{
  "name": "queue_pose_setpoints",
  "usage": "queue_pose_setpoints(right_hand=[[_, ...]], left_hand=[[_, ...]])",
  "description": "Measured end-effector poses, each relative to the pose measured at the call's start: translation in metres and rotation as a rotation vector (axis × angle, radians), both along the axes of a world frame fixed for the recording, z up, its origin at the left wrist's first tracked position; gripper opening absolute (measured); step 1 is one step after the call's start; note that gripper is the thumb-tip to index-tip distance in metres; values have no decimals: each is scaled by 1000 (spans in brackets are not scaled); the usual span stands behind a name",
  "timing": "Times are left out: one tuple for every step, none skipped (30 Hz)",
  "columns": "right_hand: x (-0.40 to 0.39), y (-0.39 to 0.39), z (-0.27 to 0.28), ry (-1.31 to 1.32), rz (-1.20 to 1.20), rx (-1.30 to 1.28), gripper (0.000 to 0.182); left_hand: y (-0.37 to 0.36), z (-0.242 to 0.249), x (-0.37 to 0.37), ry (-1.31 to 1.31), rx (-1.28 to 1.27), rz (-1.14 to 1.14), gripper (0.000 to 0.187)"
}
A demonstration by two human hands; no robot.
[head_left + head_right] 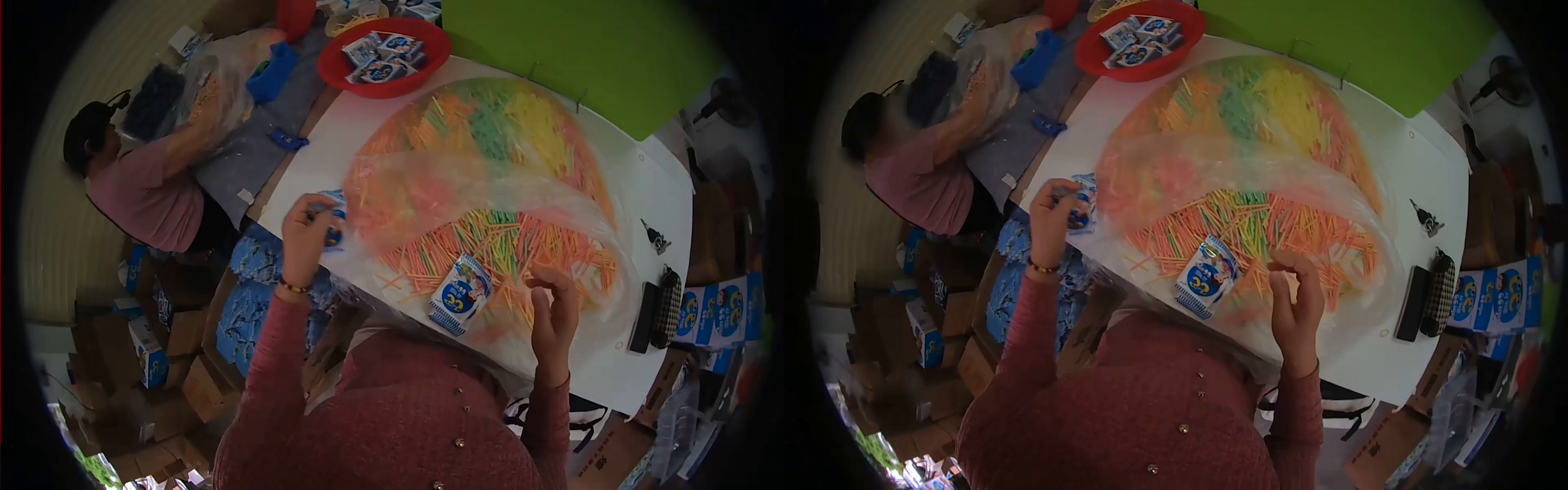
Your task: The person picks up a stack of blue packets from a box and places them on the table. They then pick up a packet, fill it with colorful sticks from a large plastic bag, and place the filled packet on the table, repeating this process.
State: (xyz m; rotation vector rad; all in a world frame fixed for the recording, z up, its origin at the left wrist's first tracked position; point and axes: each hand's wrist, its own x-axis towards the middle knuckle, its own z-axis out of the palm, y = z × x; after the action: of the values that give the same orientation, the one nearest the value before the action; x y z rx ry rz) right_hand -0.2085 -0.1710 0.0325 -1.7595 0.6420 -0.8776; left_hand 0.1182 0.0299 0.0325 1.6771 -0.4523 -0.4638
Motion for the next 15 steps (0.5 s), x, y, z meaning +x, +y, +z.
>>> queue_pose_setpoints(right_hand=[[-6,-2,-3,20,-23,-2,21],[-11,-5,-4,-39,-49,77,19],[-16,-8,-5,-104,-73,155,18],[-22,-11,-6,-94,-93,146,18],[-30,-13,-7,-87,-143,150,16],[-40,-17,-7,-77,-199,150,15],[-50,-21,-8,-62,-239,133,15],[-61,-26,-11,-58,-316,100,14],[-72,-31,-10,-54,-389,66,13],[-80,-34,-6,-38,-423,48,13],[-84,-38,-2,102,-456,-16,12],[-85,-42,1,240,-482,-77,11],[-87,-49,-5,305,-466,-135,12],[-87,-58,-12,308,-477,-145,12],[-85,-68,-20,414,-370,-281,15]], left_hand=[[3,-16,19,-62,-23,-18,13],[5,-33,36,-127,-51,-32,13],[7,-43,50,-141,137,-35,15],[7,-50,54,-131,129,-55,15],[3,-57,56,-559,271,15,17],[-9,-57,50,-987,395,88,20],[-13,-53,44,-1160,304,92,28],[-21,-40,27,-1144,267,59,28],[-25,-27,9,-1202,281,81,26],[-28,-19,-8,-1261,297,111,25],[-30,-17,-27,-1247,269,94,25],[-32,-15,-50,-1183,237,-98,23],[-38,-14,-69,-1120,208,-282,22],[-49,-15,-86,-1066,173,-383,25],[-58,-18,-100,-1012,142,-483,29]])
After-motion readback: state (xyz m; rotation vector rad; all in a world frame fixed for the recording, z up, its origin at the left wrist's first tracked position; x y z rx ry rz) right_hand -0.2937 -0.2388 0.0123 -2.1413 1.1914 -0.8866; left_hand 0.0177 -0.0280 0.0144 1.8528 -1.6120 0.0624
